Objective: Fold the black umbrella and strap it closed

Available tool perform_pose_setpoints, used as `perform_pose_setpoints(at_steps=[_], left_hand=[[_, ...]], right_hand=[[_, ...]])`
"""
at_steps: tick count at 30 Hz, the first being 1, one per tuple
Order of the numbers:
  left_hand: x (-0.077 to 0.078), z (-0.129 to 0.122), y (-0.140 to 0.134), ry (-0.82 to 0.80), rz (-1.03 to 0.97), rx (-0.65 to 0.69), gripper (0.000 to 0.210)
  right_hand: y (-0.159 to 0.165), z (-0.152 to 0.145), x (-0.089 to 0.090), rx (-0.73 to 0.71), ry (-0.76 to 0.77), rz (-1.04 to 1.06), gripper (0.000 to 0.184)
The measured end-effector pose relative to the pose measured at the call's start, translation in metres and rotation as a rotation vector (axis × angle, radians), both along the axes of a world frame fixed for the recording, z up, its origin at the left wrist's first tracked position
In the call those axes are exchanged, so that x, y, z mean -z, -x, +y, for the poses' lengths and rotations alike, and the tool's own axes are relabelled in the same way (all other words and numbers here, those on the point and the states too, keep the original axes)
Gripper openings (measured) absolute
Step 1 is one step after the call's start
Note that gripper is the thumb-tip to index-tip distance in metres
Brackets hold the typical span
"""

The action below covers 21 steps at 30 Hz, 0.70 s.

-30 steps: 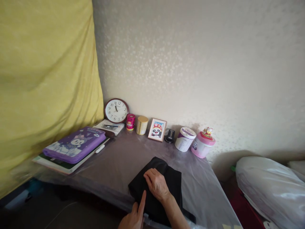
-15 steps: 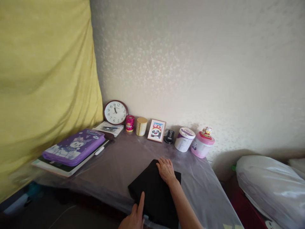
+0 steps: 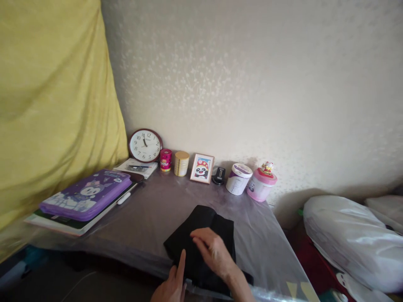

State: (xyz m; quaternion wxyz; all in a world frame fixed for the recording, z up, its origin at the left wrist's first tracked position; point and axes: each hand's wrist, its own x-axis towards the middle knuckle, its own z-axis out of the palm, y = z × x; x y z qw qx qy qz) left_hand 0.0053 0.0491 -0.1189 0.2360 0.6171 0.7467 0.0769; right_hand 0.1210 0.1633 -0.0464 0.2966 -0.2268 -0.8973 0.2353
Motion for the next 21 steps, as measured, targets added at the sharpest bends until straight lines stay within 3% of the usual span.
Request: perform_pose_setpoints(at_steps=[4, 7, 10, 15, 21], left_hand=[[-0.003, -0.002, -0.001, -0.012, 0.019, -0.004, 0.062], [0.001, -0.002, -0.001, -0.028, 0.015, 0.004, 0.064], [0.008, -0.002, 0.001, -0.064, 0.015, 0.010, 0.064], [0.013, -0.006, 0.001, -0.103, 0.011, 0.012, 0.063], [0.007, -0.005, 0.001, -0.084, 0.004, 0.003, 0.061]], right_hand=[[-0.058, 0.028, 0.006, 0.373, -0.073, 0.077, 0.026], [-0.094, 0.037, 0.020, 0.462, -0.163, 0.016, 0.029], [-0.109, 0.032, 0.031, 0.403, -0.200, -0.087, 0.037], [-0.107, 0.021, 0.036, 0.284, -0.226, -0.236, 0.050], [-0.107, 0.018, 0.027, 0.241, -0.210, -0.250, 0.030]])
